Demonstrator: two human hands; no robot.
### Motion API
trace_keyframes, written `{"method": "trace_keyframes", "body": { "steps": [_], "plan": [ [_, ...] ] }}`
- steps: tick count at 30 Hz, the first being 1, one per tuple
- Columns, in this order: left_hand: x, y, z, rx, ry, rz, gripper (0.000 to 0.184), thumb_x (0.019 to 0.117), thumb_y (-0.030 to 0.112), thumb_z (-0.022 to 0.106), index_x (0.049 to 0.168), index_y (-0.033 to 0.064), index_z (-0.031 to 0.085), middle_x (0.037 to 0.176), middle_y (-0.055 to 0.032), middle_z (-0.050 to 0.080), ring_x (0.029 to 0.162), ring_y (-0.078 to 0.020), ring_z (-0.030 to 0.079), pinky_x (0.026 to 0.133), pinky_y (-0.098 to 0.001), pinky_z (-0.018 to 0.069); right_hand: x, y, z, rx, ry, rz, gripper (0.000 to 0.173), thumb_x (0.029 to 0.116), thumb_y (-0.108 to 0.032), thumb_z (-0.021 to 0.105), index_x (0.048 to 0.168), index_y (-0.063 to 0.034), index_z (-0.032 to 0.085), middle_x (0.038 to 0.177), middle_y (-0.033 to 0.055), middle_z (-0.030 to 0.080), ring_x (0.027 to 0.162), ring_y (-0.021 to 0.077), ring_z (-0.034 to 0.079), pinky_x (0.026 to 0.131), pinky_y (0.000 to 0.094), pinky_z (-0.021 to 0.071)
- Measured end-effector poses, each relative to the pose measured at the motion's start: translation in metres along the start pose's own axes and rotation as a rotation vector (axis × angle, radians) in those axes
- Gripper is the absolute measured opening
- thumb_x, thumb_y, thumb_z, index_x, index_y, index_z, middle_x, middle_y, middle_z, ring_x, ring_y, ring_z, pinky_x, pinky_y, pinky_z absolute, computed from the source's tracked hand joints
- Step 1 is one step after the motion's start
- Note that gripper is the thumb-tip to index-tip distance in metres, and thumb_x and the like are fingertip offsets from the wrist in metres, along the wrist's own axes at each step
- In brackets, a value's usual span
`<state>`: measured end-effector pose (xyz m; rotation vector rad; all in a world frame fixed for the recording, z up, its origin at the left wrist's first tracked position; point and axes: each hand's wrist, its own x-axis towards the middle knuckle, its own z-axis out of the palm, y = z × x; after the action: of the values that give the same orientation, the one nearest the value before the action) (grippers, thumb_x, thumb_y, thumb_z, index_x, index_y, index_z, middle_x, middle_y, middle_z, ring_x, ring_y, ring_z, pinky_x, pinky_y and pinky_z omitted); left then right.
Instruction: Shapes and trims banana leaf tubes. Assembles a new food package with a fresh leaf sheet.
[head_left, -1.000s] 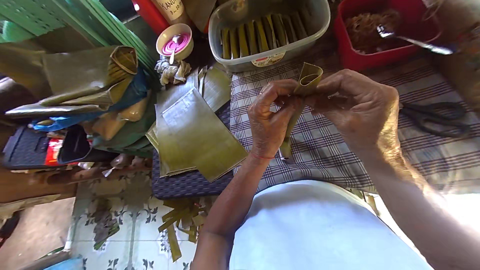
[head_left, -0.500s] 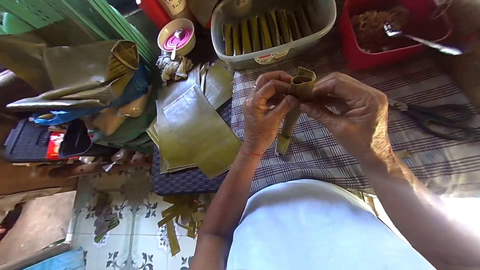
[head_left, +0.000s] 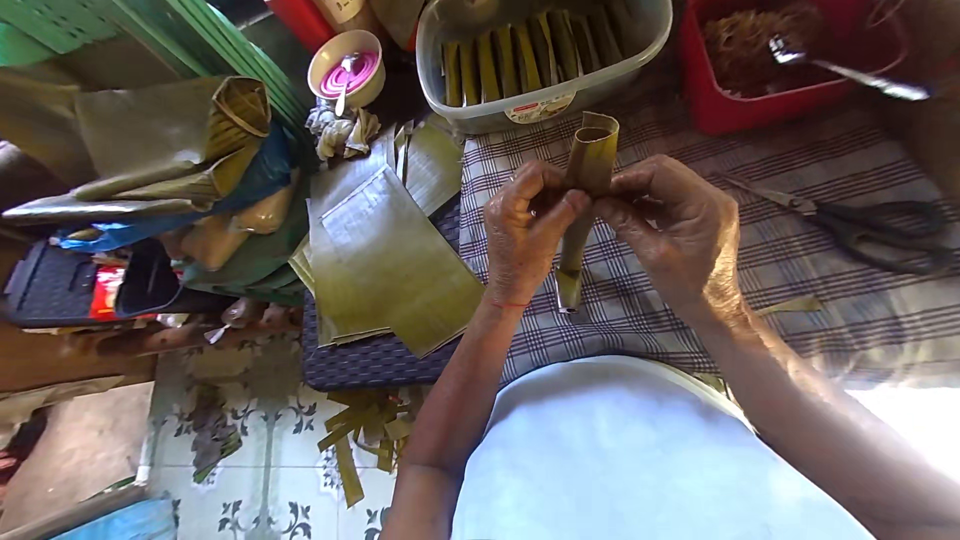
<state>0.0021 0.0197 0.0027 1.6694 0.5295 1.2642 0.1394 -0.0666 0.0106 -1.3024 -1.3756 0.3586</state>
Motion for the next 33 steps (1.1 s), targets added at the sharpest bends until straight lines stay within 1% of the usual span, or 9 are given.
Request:
{"method": "trace_keyframes", "body": {
  "steps": [5,11,17,21,23,28,29,31,33],
  "plan": [
    [-0.002,-0.001,0.007,0.202,0.039,0.089,0.004,0.0893,-0.004,0.067,0.089,-0.0057,0.063,0.084,-0.0078,0.062,0.072,-0.0038,0.060,0.067,-0.0153,0.0524,-0.001,0.001,0.007,-0.156,0.041,-0.036,0.016,0.0985,-0.010,0.064,0.109,0.0022,0.066,0.100,0.0102,0.062,0.086,0.0048,0.063,0.077,0.0148,0.0519],
    [-0.005,-0.003,0.001,0.098,-0.041,-0.039,0.009,0.0891,-0.004,0.070,0.097,-0.0038,0.065,0.087,-0.0056,0.067,0.076,-0.0051,0.064,0.071,-0.0188,0.0559,0.002,0.007,0.006,-0.235,0.007,-0.088,0.016,0.1026,-0.012,0.056,0.109,0.0013,0.063,0.098,0.0113,0.061,0.084,0.0102,0.062,0.076,0.0198,0.0509],
    [-0.004,-0.005,0.001,-0.085,-0.014,-0.078,0.011,0.0857,-0.009,0.069,0.090,0.0000,0.065,0.082,-0.0007,0.068,0.076,-0.0034,0.065,0.072,-0.0194,0.0570,-0.001,0.003,0.003,-0.203,-0.040,-0.067,0.019,0.1015,-0.012,0.060,0.114,0.0023,0.063,0.103,0.0109,0.060,0.091,0.0071,0.063,0.081,0.0166,0.0531],
    [-0.003,-0.005,0.000,-0.083,-0.020,-0.063,0.011,0.0853,-0.008,0.069,0.091,0.0007,0.066,0.083,0.0012,0.068,0.077,-0.0027,0.065,0.074,-0.0198,0.0569,0.001,-0.002,0.007,-0.403,-0.026,-0.130,0.018,0.1028,-0.013,0.055,0.108,0.0028,0.063,0.099,0.0176,0.063,0.088,0.0257,0.064,0.077,0.0343,0.0522],
    [-0.004,-0.007,-0.002,-0.078,-0.027,-0.074,0.011,0.0862,-0.007,0.068,0.093,0.0009,0.067,0.084,0.0013,0.069,0.078,-0.0036,0.066,0.074,-0.0215,0.0575,0.001,0.000,0.011,-0.428,-0.016,-0.148,0.020,0.1033,-0.013,0.053,0.106,0.0024,0.064,0.097,0.0180,0.063,0.089,0.0292,0.064,0.077,0.0373,0.0522],
    [-0.004,-0.009,-0.002,-0.098,-0.013,-0.072,0.014,0.0853,-0.009,0.066,0.090,0.0042,0.067,0.082,0.0039,0.069,0.076,-0.0028,0.066,0.073,-0.0211,0.0575,-0.002,0.003,-0.004,-0.312,-0.109,-0.085,0.019,0.1042,-0.017,0.057,0.109,-0.0003,0.063,0.099,0.0110,0.062,0.084,0.0145,0.063,0.074,0.0249,0.0533],
    [-0.003,-0.009,-0.002,-0.103,-0.011,-0.067,0.014,0.0853,-0.008,0.066,0.090,0.0044,0.067,0.082,0.0041,0.069,0.076,-0.0026,0.066,0.073,-0.0208,0.0575,-0.004,0.005,-0.015,-0.324,-0.148,-0.047,0.021,0.1040,-0.019,0.059,0.114,-0.0005,0.063,0.102,0.0120,0.065,0.085,0.0151,0.065,0.074,0.0263,0.0555],
    [-0.003,-0.011,-0.001,-0.107,-0.013,-0.062,0.012,0.0868,-0.006,0.067,0.091,0.0051,0.066,0.084,0.0044,0.067,0.078,-0.0022,0.065,0.073,-0.0198,0.0566,-0.012,0.013,-0.047,-0.491,-0.245,0.071,0.030,0.1062,-0.020,0.055,0.128,-0.0005,0.060,0.114,0.0179,0.067,0.096,0.0279,0.069,0.081,0.0425,0.0587],
    [-0.002,-0.014,0.000,-0.091,-0.011,-0.043,0.008,0.0887,-0.004,0.066,0.092,0.0027,0.066,0.092,0.0015,0.063,0.084,-0.0034,0.061,0.076,-0.0197,0.0541,-0.025,0.030,-0.087,-0.711,-0.301,0.249,0.035,0.1074,-0.016,0.050,0.138,0.0007,0.056,0.126,0.0263,0.064,0.111,0.0465,0.065,0.088,0.0645,0.0530]
  ]
}}
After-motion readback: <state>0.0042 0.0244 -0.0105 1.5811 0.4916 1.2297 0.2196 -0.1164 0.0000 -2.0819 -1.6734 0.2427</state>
